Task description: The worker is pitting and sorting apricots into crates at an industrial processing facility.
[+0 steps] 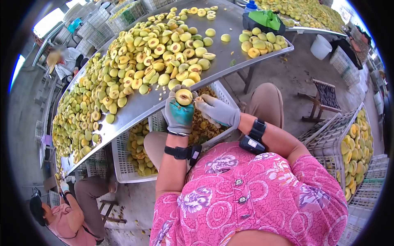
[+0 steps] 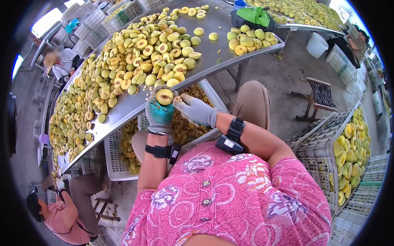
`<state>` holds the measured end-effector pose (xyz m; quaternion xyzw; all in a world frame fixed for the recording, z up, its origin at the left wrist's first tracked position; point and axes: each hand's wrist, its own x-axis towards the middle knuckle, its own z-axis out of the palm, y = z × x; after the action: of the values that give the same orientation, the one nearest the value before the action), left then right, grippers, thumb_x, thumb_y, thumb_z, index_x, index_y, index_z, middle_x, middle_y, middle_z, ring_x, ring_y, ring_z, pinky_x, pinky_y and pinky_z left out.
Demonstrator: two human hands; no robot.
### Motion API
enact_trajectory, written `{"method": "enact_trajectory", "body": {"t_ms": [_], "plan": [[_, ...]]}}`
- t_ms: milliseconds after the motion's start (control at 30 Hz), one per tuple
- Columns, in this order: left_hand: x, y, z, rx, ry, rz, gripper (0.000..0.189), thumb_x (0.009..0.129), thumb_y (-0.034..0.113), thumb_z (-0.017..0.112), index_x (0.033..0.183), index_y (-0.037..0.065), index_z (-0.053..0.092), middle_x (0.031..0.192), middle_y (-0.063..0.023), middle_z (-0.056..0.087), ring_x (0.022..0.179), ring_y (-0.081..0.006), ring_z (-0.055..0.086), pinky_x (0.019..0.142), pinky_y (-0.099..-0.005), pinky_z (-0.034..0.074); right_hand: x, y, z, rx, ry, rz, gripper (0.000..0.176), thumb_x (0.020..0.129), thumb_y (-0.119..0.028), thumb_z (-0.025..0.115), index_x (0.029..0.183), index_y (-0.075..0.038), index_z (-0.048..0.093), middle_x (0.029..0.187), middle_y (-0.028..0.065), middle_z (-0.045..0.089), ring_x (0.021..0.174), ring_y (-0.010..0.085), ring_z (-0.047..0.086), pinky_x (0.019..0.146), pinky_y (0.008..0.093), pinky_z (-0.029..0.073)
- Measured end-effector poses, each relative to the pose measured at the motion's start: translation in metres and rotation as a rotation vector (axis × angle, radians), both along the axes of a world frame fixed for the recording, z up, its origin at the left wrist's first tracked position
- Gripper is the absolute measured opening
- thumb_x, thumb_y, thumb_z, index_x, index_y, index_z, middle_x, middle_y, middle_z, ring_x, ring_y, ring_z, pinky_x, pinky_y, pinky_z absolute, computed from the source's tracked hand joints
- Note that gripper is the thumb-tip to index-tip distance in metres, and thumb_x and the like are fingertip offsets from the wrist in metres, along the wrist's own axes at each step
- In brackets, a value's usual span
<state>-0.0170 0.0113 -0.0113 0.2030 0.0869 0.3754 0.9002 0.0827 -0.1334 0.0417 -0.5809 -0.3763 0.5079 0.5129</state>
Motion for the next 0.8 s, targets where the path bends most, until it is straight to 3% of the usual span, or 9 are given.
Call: {"method": "enact_trajectory", "body": {"t_ms": [33, 200, 300, 367, 533, 567, 600, 800], "plan": [[-0.002, -0.001, -0.002, 0.048, -0.043, -0.014, 0.032, 0.100, 0.025, 0.038, 0.121, 0.004, 0.047, 0.121, -0.0142, 0.054, 0.109, -0.0301, 0.054, 0.095, -0.0486, 0.046, 0.000, 0.001, 0.002, -0.013, -0.045, 0.007, 0.030, 0.097, -0.037, 0.047, 0.107, -0.008, 0.049, 0.066, 0.0009, 0.049, 0.043, 0.0103, 0.046, 0.033, 0.0265, 0.037], [-0.001, -0.009, 0.004, 0.098, -0.031, -0.003, 0.030, 0.100, 0.025, 0.043, 0.121, 0.005, 0.049, 0.120, -0.0128, 0.055, 0.110, -0.0261, 0.055, 0.097, -0.0449, 0.045, -0.003, 0.006, 0.008, -0.049, -0.249, 0.064, 0.038, 0.097, -0.035, 0.048, 0.116, -0.003, 0.049, 0.073, 0.0068, 0.056, 0.053, 0.0154, 0.056, 0.041, 0.0308, 0.043], [0.001, -0.011, 0.003, 0.078, -0.028, 0.023, 0.030, 0.099, 0.028, 0.049, 0.119, 0.006, 0.051, 0.120, -0.0111, 0.056, 0.111, -0.0219, 0.054, 0.097, -0.0367, 0.045, -0.002, 0.012, -0.001, 0.028, -0.377, 0.001, 0.039, 0.097, -0.035, 0.048, 0.115, -0.001, 0.051, 0.079, 0.0144, 0.061, 0.061, 0.0230, 0.061, 0.051, 0.0358, 0.047], [0.003, -0.014, 0.005, 0.058, -0.010, 0.041, 0.031, 0.099, 0.029, 0.049, 0.119, 0.005, 0.051, 0.118, -0.0107, 0.057, 0.111, -0.0219, 0.054, 0.097, -0.0365, 0.045, 0.001, 0.022, -0.015, 0.261, -0.607, -0.040, 0.039, 0.097, -0.035, 0.048, 0.111, 0.001, 0.053, 0.085, 0.0203, 0.063, 0.071, 0.0299, 0.063, 0.061, 0.0400, 0.048], [0.007, -0.023, 0.014, 0.046, 0.063, 0.115, 0.038, 0.099, 0.036, 0.049, 0.118, 0.004, 0.052, 0.113, -0.0084, 0.057, 0.108, -0.0199, 0.055, 0.093, -0.0333, 0.046, -0.004, 0.018, -0.001, 0.124, -0.556, 0.001, 0.039, 0.097, -0.035, 0.049, 0.108, 0.002, 0.053, 0.088, 0.0229, 0.064, 0.080, 0.0363, 0.064, 0.069, 0.0421, 0.048], [0.006, -0.027, 0.017, 0.078, 0.079, 0.143, 0.038, 0.098, 0.037, 0.051, 0.113, 0.003, 0.054, 0.106, -0.0086, 0.059, 0.099, -0.0194, 0.057, 0.087, -0.0322, 0.048, -0.006, 0.017, 0.003, 0.056, -0.502, 0.017, 0.038, 0.097, -0.034, 0.049, 0.107, 0.002, 0.053, 0.089, 0.0233, 0.064, 0.083, 0.0380, 0.064, 0.072, 0.0424, 0.048], [0.005, -0.029, 0.019, 0.112, 0.095, 0.172, 0.038, 0.097, 0.039, 0.052, 0.108, 0.002, 0.056, 0.099, -0.0089, 0.061, 0.091, -0.0189, 0.060, 0.081, -0.0310, 0.051, -0.007, 0.018, 0.003, 0.056, -0.502, 0.021, 0.038, 0.097, -0.034, 0.049, 0.107, 0.002, 0.053, 0.089, 0.0233, 0.064, 0.083, 0.0380, 0.064, 0.072, 0.0424, 0.048], [0.002, -0.030, 0.019, 0.040, 0.105, 0.164, 0.041, 0.096, 0.043, 0.052, 0.103, 0.003, 0.056, 0.093, -0.0065, 0.060, 0.085, -0.0184, 0.059, 0.077, -0.0303, 0.051, -0.007, 0.025, -0.013, 0.221, -0.566, -0.029, 0.039, 0.097, -0.034, 0.048, 0.109, 0.003, 0.053, 0.090, 0.0258, 0.064, 0.085, 0.0410, 0.063, 0.071, 0.0440, 0.048]]}}
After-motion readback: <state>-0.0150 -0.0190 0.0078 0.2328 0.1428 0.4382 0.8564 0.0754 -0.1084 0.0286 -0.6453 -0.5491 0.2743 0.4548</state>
